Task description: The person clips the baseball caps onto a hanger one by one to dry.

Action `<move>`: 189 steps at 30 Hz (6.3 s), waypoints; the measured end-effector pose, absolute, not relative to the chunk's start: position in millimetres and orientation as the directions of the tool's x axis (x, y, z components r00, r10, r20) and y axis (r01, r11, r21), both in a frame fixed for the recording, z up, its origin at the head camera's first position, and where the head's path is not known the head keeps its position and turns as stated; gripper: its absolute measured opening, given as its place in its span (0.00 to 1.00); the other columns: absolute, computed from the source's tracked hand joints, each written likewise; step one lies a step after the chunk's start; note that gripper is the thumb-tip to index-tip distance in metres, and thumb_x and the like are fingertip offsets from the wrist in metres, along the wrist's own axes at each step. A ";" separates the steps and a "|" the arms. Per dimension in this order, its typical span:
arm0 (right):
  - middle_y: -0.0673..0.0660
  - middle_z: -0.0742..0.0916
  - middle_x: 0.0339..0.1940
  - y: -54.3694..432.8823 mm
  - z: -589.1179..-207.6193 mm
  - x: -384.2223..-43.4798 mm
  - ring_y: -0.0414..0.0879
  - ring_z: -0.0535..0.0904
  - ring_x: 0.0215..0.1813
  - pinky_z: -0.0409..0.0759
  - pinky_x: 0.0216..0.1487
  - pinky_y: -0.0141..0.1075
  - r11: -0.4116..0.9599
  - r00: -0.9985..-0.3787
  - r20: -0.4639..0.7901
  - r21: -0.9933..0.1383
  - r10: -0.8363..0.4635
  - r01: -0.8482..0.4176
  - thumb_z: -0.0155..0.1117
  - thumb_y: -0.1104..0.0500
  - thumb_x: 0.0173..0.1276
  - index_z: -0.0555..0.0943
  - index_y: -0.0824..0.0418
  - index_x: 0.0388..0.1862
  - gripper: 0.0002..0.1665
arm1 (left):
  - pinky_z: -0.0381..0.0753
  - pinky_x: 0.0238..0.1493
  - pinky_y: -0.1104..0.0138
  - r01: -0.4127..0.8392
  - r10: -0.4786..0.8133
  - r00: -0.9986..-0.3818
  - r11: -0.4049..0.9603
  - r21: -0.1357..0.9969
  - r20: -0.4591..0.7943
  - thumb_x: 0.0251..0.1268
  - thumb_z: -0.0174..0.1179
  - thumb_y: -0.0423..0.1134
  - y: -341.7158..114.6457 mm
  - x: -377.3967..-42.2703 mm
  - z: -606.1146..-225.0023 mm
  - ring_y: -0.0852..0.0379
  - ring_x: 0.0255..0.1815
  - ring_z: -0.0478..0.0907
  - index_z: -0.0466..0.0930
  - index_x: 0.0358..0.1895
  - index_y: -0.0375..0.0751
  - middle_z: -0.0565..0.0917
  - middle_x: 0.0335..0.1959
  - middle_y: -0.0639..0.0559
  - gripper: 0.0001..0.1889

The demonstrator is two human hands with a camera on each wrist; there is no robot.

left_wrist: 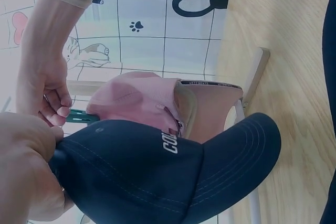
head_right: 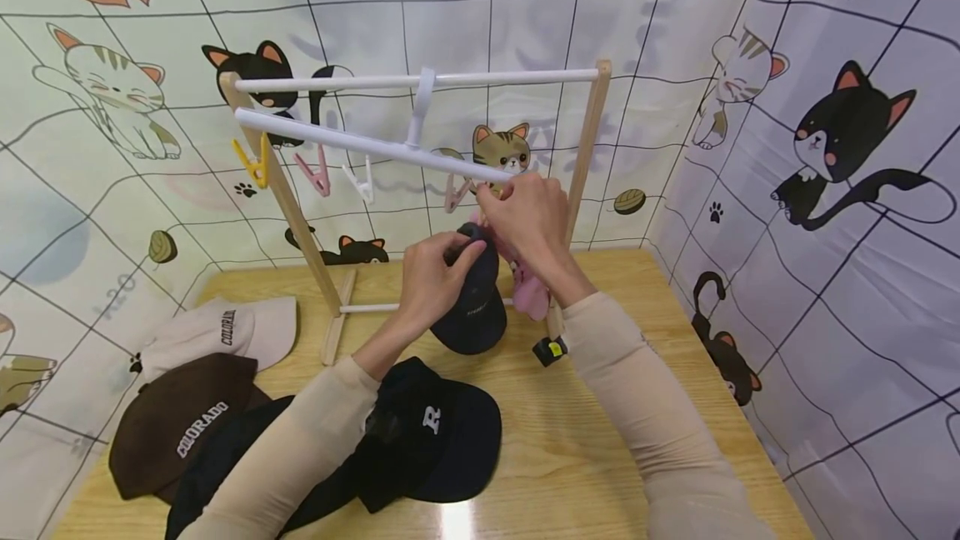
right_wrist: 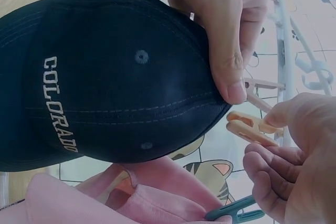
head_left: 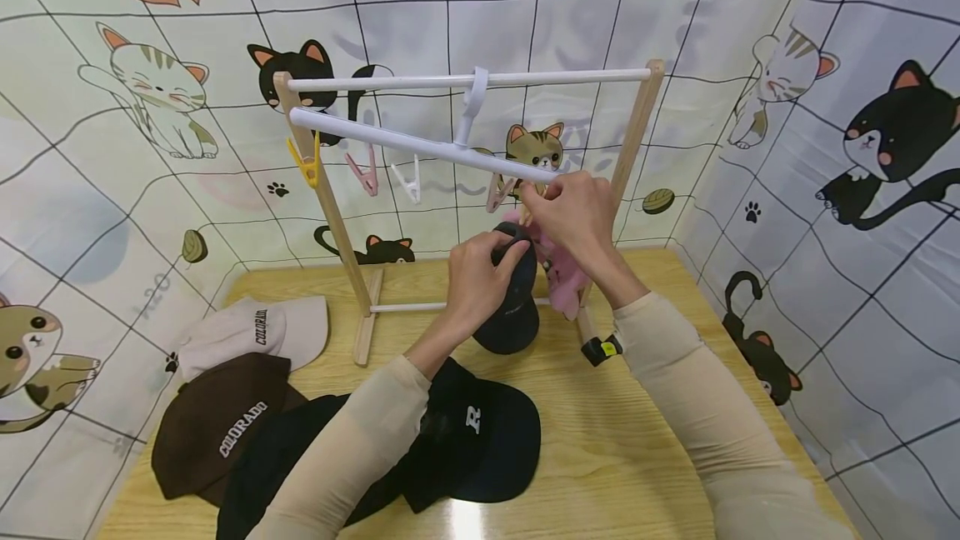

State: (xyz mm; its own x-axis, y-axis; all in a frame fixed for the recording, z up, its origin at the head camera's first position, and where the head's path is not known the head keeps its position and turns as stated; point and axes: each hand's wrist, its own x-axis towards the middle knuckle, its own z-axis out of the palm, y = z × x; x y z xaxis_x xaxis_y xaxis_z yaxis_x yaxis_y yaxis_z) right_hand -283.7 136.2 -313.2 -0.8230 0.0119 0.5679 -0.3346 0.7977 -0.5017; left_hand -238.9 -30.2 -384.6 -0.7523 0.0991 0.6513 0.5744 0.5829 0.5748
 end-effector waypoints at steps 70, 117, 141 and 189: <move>0.46 0.67 0.09 125.5 -310.9 -285.2 0.46 0.57 0.15 0.53 0.19 0.38 0.812 -0.745 0.662 -0.391 -0.079 -0.433 0.65 0.55 0.75 0.74 0.57 0.09 0.30 | 0.76 0.31 0.62 0.554 0.131 -0.752 0.658 0.511 0.646 0.79 0.74 0.41 -27.0 -260.2 -355.3 0.47 0.32 0.89 0.97 0.45 0.37 0.96 0.38 0.43 0.10; 0.61 0.96 0.30 138.8 -319.8 -272.9 0.59 0.91 0.35 0.75 0.35 0.42 0.739 -0.846 0.525 -0.532 -0.095 -0.413 0.63 0.43 0.83 0.96 0.62 0.33 0.29 | 0.92 0.46 0.49 0.572 0.120 -0.752 0.608 0.551 0.648 0.81 0.70 0.39 -41.1 -264.6 -367.2 0.40 0.44 0.94 0.96 0.50 0.34 0.96 0.44 0.39 0.12; 0.61 0.96 0.45 151.3 -332.2 -264.8 0.55 0.93 0.45 0.84 0.48 0.41 0.563 -0.869 0.468 -0.680 -0.161 -0.470 0.64 0.46 0.85 0.91 0.60 0.59 0.21 | 0.90 0.52 0.47 0.515 0.227 -0.843 0.601 0.611 0.488 0.84 0.66 0.46 -52.2 -257.8 -363.9 0.38 0.56 0.91 0.85 0.72 0.34 0.91 0.64 0.35 0.24; 0.64 0.82 0.80 137.9 -338.3 -249.3 0.66 0.85 0.73 0.81 0.77 0.64 0.416 -0.799 0.416 -0.694 -0.434 -0.587 0.68 0.45 0.80 0.70 0.60 0.87 0.44 | 0.70 0.84 0.32 0.288 0.180 -0.956 0.727 0.623 0.232 0.82 0.61 0.66 -120.3 -188.9 -372.5 0.33 0.89 0.69 0.64 0.90 0.50 0.70 0.89 0.40 0.43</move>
